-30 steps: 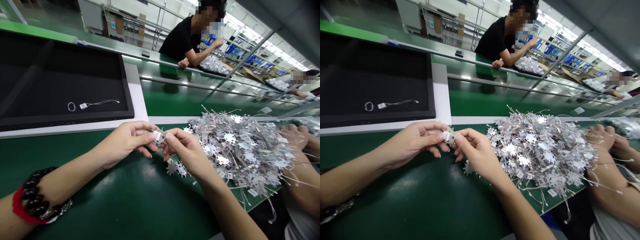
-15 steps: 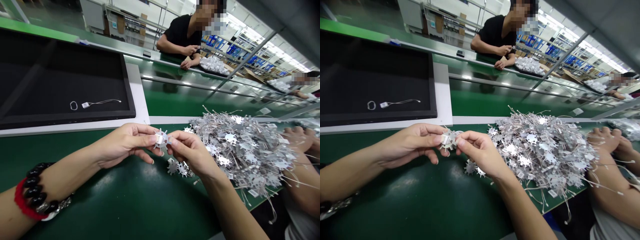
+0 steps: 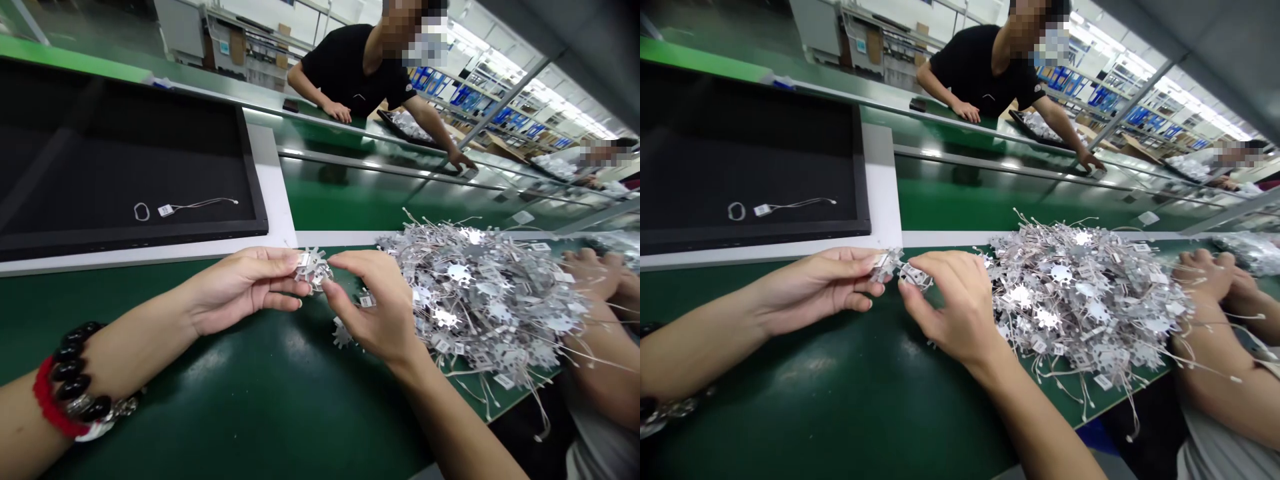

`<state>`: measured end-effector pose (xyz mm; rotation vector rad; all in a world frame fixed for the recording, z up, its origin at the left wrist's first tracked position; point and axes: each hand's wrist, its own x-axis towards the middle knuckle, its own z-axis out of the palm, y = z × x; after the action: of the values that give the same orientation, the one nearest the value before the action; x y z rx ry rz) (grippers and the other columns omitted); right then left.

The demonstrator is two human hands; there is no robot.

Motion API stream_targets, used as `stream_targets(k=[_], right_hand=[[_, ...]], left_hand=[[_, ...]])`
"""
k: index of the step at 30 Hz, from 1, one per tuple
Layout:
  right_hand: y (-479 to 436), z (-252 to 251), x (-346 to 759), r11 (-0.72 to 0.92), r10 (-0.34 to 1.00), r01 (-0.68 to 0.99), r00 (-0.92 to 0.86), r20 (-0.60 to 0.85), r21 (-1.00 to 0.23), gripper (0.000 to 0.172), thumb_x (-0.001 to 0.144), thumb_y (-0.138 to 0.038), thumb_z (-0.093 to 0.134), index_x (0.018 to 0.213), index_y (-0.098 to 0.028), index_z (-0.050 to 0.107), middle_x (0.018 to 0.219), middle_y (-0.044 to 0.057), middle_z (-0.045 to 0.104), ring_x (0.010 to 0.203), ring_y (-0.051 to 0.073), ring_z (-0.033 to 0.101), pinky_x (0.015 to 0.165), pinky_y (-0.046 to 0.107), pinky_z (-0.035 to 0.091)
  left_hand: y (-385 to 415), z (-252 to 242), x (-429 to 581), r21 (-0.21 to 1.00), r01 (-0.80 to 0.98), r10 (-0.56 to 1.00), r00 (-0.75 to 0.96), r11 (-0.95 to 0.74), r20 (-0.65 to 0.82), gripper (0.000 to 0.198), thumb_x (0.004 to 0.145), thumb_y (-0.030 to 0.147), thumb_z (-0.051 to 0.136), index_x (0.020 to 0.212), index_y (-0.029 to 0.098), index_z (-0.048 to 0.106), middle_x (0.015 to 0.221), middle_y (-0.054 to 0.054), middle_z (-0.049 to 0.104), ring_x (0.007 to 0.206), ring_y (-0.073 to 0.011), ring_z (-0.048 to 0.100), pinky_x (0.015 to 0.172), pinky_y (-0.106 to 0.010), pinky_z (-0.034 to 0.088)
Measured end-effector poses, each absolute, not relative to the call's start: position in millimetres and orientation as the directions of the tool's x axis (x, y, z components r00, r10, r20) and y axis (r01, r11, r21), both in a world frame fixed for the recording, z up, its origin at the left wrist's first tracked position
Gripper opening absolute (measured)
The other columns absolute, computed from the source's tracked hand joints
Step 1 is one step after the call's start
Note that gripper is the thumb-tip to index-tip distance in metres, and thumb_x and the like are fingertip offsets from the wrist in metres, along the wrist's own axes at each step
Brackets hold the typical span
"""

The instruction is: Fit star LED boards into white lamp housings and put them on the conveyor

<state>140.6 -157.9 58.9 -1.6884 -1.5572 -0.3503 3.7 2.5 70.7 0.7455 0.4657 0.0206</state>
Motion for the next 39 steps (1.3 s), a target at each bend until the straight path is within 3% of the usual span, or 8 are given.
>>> stream_targets(k=[4,9,14,18,21,25,29,39], right_hand=[[-158.7,56.4,140.8,0.056,0.671,0.98,0.105,0.734,-0.191,0.013,0.092,-0.019,0.069,0.103,-0.027,0.072,0.095,0.003,0.082,0.085,0.023,0.075,0.079,0.04,0.048],[-158.9,56.7,139.4,0.063,0.695,0.969,0.13,0.708,-0.239,0.013,0.096,-0.016,0.064,0.096,-0.026,0.073,0.09,0.002,0.082,0.082,0.022,0.074,0.077,0.039,0.048],[-157.7,63.5,134.3,0.055,0.768,0.803,0.346,0.539,-0.593,0.017,0.098,-0.02,0.059,0.085,-0.023,0.07,0.084,0.003,0.079,0.076,0.019,0.069,0.07,0.034,0.049],[-157.0,65.9,133.4,0.009,0.821,0.486,0.495,0.284,-0.874,0.018,0.096,-0.028,0.061,0.08,-0.021,0.068,0.077,0.001,0.075,0.071,0.015,0.066,0.066,0.029,0.05],[-155.6,64.3,136.0,-0.004,0.864,0.203,0.494,0.099,-0.979,0.023,0.093,-0.035,0.065,0.076,-0.02,0.068,0.072,0.0,0.072,0.069,0.013,0.065,0.067,0.027,0.051],[-152.6,62.3,139.0,-0.015,0.896,-0.034,0.443,-0.028,-0.999,0.024,0.089,-0.035,0.068,0.072,-0.02,0.066,0.065,-0.002,0.068,0.063,0.011,0.06,0.065,0.025,0.049],[-150.5,62.2,139.2,-0.044,0.913,-0.182,0.391,-0.113,-0.982,0.027,0.087,-0.039,0.071,0.069,-0.02,0.063,0.061,-0.003,0.065,0.057,0.009,0.055,0.061,0.023,0.044],[-154.0,56.6,139.9,-0.114,0.937,-0.248,0.296,-0.187,-0.962,0.028,0.097,-0.04,0.06,0.076,-0.023,0.055,0.038,-0.012,0.048,0.034,0.005,0.032,0.042,0.019,0.028]], left_hand=[[0.3,70.1,3.7,0.633,0.158,0.159,0.896,0.758,-0.414,0.037,0.102,0.0,0.049,0.088,0.009,0.082,0.073,-0.008,0.078,0.062,-0.0137,0.076,0.057,-0.021,0.068],[-1.3,70.2,1.6,0.645,0.163,0.155,0.9,0.747,-0.407,0.035,0.101,-0.001,0.05,0.092,0.009,0.083,0.074,-0.008,0.078,0.063,-0.0131,0.075,0.058,-0.021,0.068],[-1.0,69.5,1.6,0.671,0.161,0.165,0.904,0.723,-0.395,0.033,0.1,0.0,0.053,0.09,0.01,0.082,0.075,-0.007,0.077,0.064,-0.0126,0.075,0.059,-0.021,0.068],[0.0,67.5,1.4,0.722,0.147,0.154,0.93,0.676,-0.333,0.02,0.097,0.005,0.064,0.092,0.012,0.083,0.078,-0.005,0.077,0.067,-0.0114,0.073,0.062,-0.02,0.068],[0.8,66.9,1.1,0.785,0.118,0.154,0.952,0.608,-0.263,0.012,0.089,0.016,0.08,0.101,0.016,0.083,0.083,-0.004,0.079,0.072,-0.0118,0.072,0.065,-0.02,0.068],[0.7,68.8,1.1,0.844,0.095,0.178,0.959,0.528,-0.219,0.026,0.078,0.029,0.091,0.1,0.017,0.083,0.081,-0.004,0.079,0.074,-0.013,0.073,0.067,-0.02,0.068],[1.1,70.9,1.3,0.895,0.061,0.191,0.968,0.442,-0.16,0.022,0.081,0.028,0.089,0.099,0.017,0.083,0.082,-0.004,0.08,0.073,-0.012,0.074,0.069,-0.019,0.067],[0.3,72.3,0.6,0.919,0.027,0.213,0.97,0.394,-0.12,0.007,0.086,0.015,0.083,0.093,0.015,0.081,0.076,0.0,0.079,0.071,-0.0104,0.075,0.069,-0.017,0.066]])
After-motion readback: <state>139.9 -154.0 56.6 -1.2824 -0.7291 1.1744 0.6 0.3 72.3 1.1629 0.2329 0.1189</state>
